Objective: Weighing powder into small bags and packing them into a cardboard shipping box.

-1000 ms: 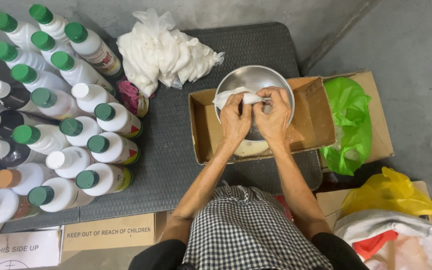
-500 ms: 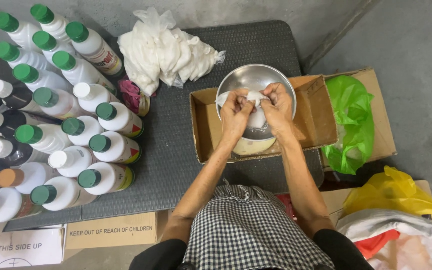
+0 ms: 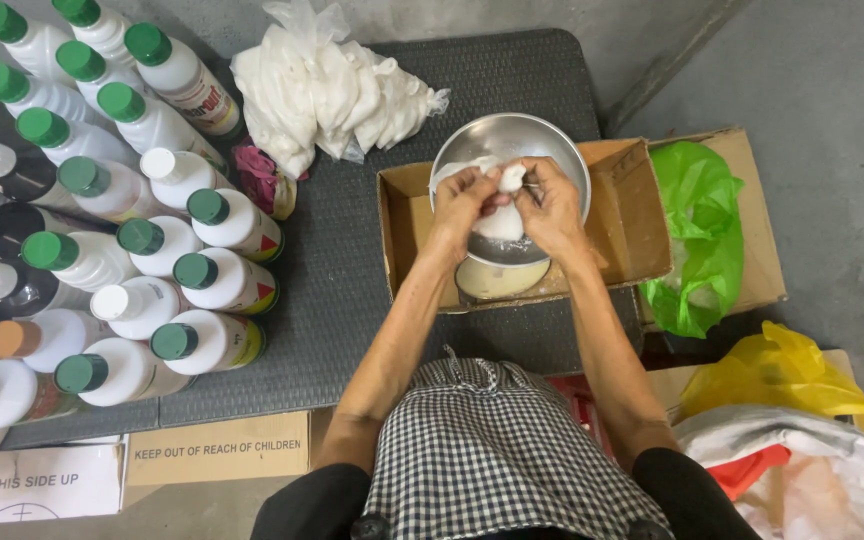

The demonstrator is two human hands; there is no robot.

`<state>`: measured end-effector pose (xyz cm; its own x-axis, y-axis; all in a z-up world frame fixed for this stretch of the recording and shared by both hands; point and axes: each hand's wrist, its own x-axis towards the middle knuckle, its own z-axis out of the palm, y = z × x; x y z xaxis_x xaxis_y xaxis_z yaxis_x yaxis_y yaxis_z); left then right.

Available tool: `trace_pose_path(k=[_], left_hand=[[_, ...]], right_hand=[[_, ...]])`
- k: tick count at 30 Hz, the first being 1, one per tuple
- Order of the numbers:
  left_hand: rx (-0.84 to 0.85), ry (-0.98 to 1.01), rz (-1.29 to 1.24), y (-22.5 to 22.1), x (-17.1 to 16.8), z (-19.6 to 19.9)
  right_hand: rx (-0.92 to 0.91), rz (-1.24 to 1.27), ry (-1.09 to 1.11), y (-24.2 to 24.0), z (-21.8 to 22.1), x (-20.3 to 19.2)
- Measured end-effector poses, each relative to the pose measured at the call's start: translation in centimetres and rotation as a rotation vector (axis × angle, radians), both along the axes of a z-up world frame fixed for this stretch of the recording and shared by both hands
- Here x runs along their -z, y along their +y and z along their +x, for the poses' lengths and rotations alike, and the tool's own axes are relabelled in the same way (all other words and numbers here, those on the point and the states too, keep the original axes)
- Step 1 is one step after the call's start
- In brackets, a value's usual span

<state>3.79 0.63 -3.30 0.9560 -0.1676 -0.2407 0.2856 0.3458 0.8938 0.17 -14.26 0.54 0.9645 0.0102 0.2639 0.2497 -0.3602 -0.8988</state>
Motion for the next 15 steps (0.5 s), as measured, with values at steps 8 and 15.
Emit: trace_pose_path(k=[8, 15], left_hand=[[0.107, -0.503, 0.549, 2.3, -4.1, -1.9], [0.032, -0.712, 0.930, 2.7, -5.6, -3.2]], right_hand=[[0.127, 0.004, -0.009, -2.0, 0.7, 0.3], [0.112, 0.171, -0.012, -4.0, 2.5, -1.0]])
